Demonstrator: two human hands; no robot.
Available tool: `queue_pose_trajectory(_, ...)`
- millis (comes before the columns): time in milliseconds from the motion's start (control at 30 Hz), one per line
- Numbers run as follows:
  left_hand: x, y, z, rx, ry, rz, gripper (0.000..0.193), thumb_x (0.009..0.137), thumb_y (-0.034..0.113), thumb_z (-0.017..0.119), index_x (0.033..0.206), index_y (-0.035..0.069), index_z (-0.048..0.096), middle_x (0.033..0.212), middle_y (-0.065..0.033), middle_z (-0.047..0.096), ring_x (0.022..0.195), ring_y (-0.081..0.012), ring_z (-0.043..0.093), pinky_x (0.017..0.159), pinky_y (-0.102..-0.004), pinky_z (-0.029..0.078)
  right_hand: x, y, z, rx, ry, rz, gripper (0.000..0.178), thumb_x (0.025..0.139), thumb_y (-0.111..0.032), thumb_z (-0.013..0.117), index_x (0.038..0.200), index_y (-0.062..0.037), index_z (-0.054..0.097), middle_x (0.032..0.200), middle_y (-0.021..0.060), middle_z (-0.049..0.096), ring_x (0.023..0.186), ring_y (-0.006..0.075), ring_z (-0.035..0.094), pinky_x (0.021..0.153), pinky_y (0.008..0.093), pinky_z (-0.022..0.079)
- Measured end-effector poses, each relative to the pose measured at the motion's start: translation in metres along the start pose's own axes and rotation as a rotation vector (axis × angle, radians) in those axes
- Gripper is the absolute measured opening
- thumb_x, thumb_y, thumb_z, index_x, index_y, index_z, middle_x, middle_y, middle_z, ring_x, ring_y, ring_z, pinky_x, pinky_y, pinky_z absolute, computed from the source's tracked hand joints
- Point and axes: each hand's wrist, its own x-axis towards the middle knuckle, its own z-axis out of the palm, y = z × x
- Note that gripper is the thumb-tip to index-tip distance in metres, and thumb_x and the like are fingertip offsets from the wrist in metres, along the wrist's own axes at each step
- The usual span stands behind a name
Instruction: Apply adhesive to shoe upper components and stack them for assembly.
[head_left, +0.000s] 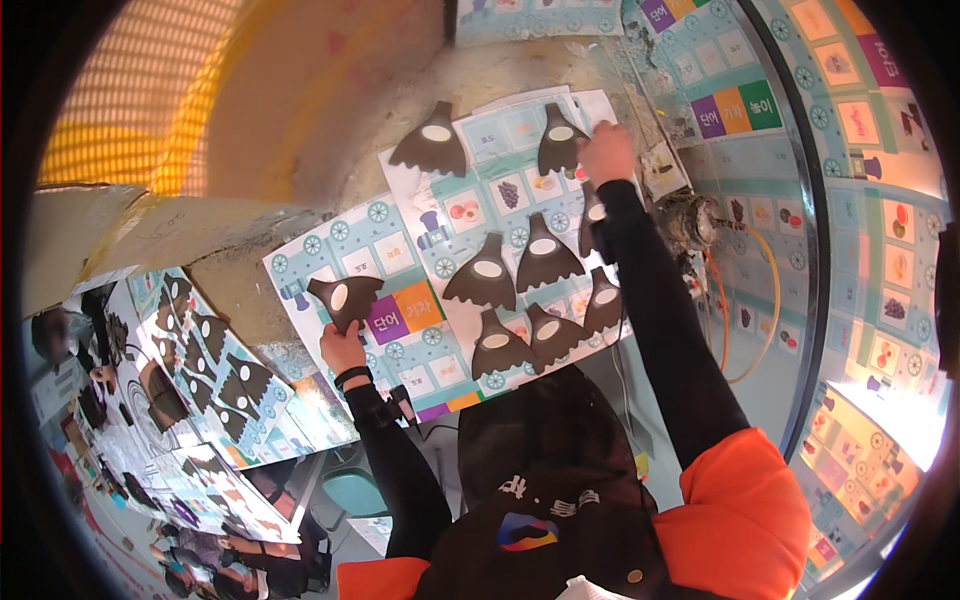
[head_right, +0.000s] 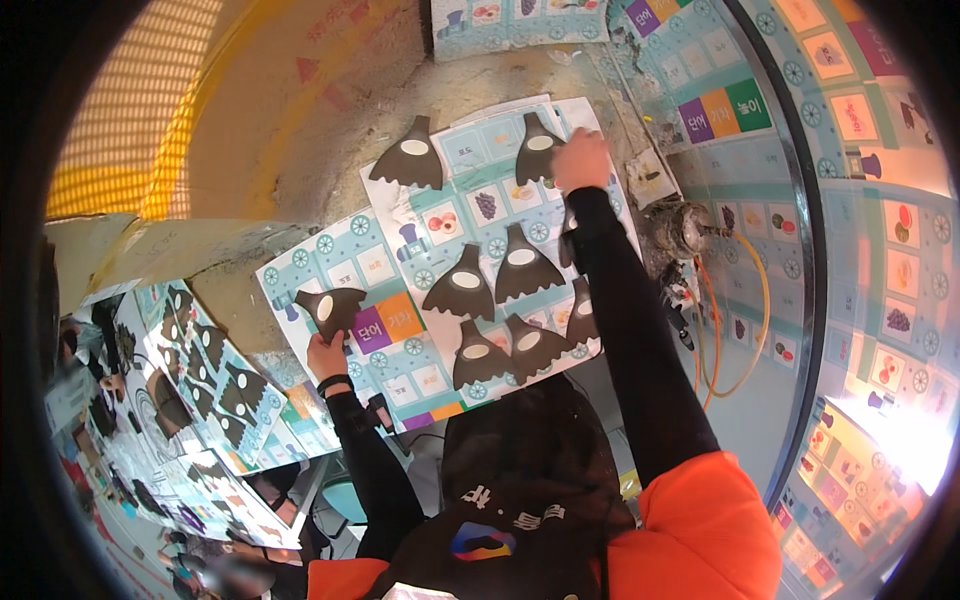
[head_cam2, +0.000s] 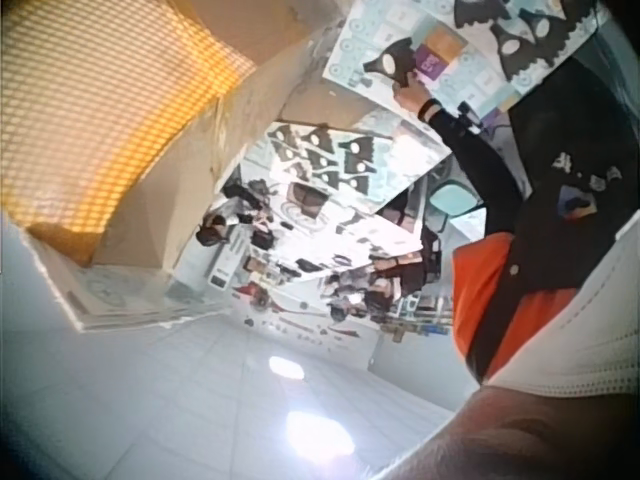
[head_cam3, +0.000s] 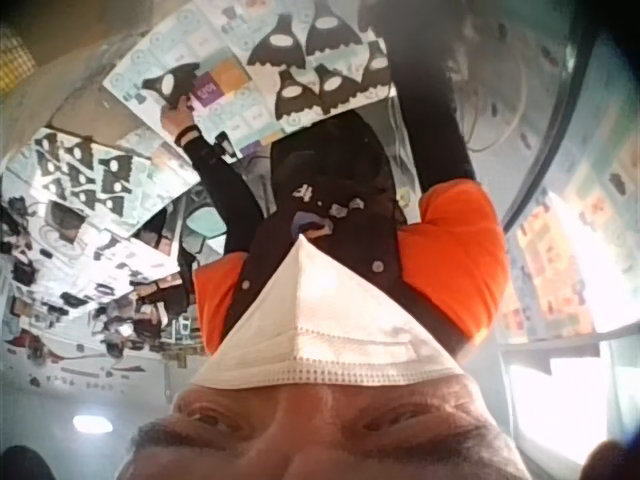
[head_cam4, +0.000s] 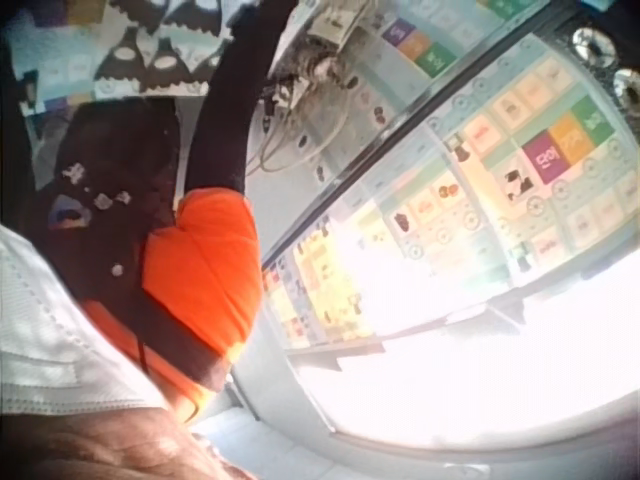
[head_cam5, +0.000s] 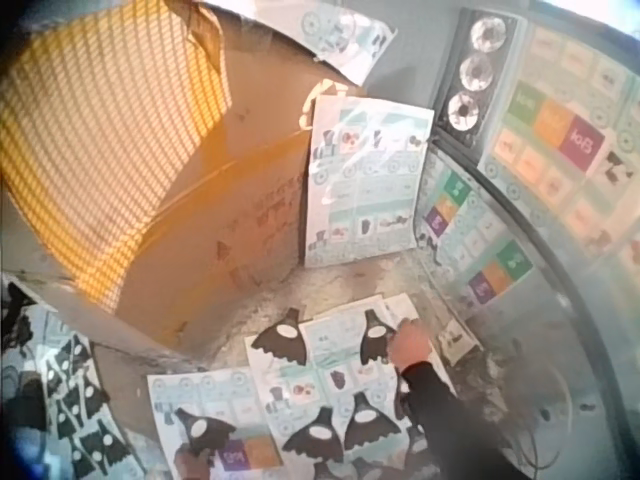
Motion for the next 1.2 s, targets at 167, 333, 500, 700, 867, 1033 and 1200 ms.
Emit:
queue_pose_trajectory(167, -0.022, 0.052, -0.019, -0.649, -0.104, -0.028, 0.021, 0.096, 0.006, 0.062, 0.114, -0.001, 0.056, 0.081, -0.0063, 0.066, 0.063, -0.0097, 0.064, 0.051, -0.023, 0.045, -0.028, -0.128, 0.027, 0.517, -0.277, 0.06, 0.06, 0.076, -0.05, 0.078, 0.098, 0.0039, 0.066, 0.102, 0.0255, 0.067, 0.099, 0.0399, 0.066, 0.086, 0.0461, 0.054)
queue_pose_trajectory(333, -0.008, 0.102, -0.004, -0.878, -0.338, 0.163, 0.037, 0.1, 0.008, 0.057, 0.135, 0.003, 0.048, 0.081, -0.0035, 0.065, 0.061, -0.0098, 0.061, 0.049, -0.0227, 0.044, -0.029, -0.17, 0.054, 0.506, -0.31, 0.144, 0.046, 0.076, -0.039, 0.078, 0.093, 0.0028, 0.07, 0.095, 0.023, 0.07, 0.095, 0.0401, 0.067, 0.085, 0.0461, 0.053)
queue_pose_trajectory(500, 0.02, 0.151, 0.041, -0.806, -0.347, 0.217, 0.035, 0.098, 0.011, 0.059, 0.132, 0.002, 0.054, 0.08, -0.0078, 0.064, 0.057, -0.013, 0.062, 0.049, -0.0264, 0.043, -0.011, -0.106, 0.029, 0.395, -0.193, 0.016, 0.018, 0.075, -0.02, 0.067, 0.084, -0.005, 0.072, 0.091, 0.0165, 0.072, 0.087, 0.0355, 0.07, 0.081, 0.0447, 0.056)
queue_pose_trajectory(700, 0.05, 0.186, 0.066, -0.435, 0.135, 0.598, 0.046, 0.094, 0.019, 0.066, 0.136, 0.003, 0.054, 0.1, -0.0164, 0.068, 0.08, -0.0247, 0.069, 0.072, -0.0359, 0.054, -0.006, -0.021, -0.024, 0.519, -0.322, -0.052, 0.026, 0.078, -0.024, 0.074, 0.098, -0.007, 0.074, 0.095, 0.0157, 0.072, 0.089, 0.034, 0.069, 0.08, 0.0412, 0.055)
queue_pose_trajectory(867, 0.027, 0.102, 0.03, -0.669, 0.136, 0.289, 0.056, 0.093, 0.01, 0.067, 0.144, 0.006, 0.044, 0.118, -0.0159, 0.063, 0.089, -0.0227, 0.067, 0.077, -0.033, 0.056, -0.084, 0.095, -0.074, 0.418, -0.262, 0.098, 0.026, 0.084, -0.023, 0.071, 0.097, -0.001, 0.068, 0.094, 0.0184, 0.071, 0.092, 0.0345, 0.069, 0.08, 0.0426, 0.054)
queue_pose_trajectory(1033, -0.084, -0.052, 0.027, -0.678, 0.096, 0.02, 0.045, 0.096, 0.01, 0.061, 0.138, 0.004, 0.046, 0.11, -0.0112, 0.065, 0.08, -0.0184, 0.07, 0.066, -0.0298, 0.056, -0.194, 0.17, -0.033, 0.51, -0.58, 0.163, 0.039, 0.08, -0.028, 0.073, 0.107, -0.0009, 0.068, 0.097, 0.017, 0.072, 0.094, 0.0337, 0.069, 0.084, 0.0409, 0.054)
queue_pose_trajectory(1200, -0.261, -0.154, 0.03, -0.739, 0.164, -0.321, 0.039, 0.093, 0.011, 0.063, 0.129, 0.003, 0.053, 0.099, -0.0113, 0.068, 0.07, -0.014, 0.066, 0.054, -0.0246, 0.048, -0.19, 0.161, -0.009, 0.505, -0.549, 0.196, 0.037, 0.082, -0.026, 0.073, 0.107, 0.0004, 0.067, 0.093, 0.0164, 0.072, 0.092, 0.0294, 0.07, 0.082, 0.039, 0.054)
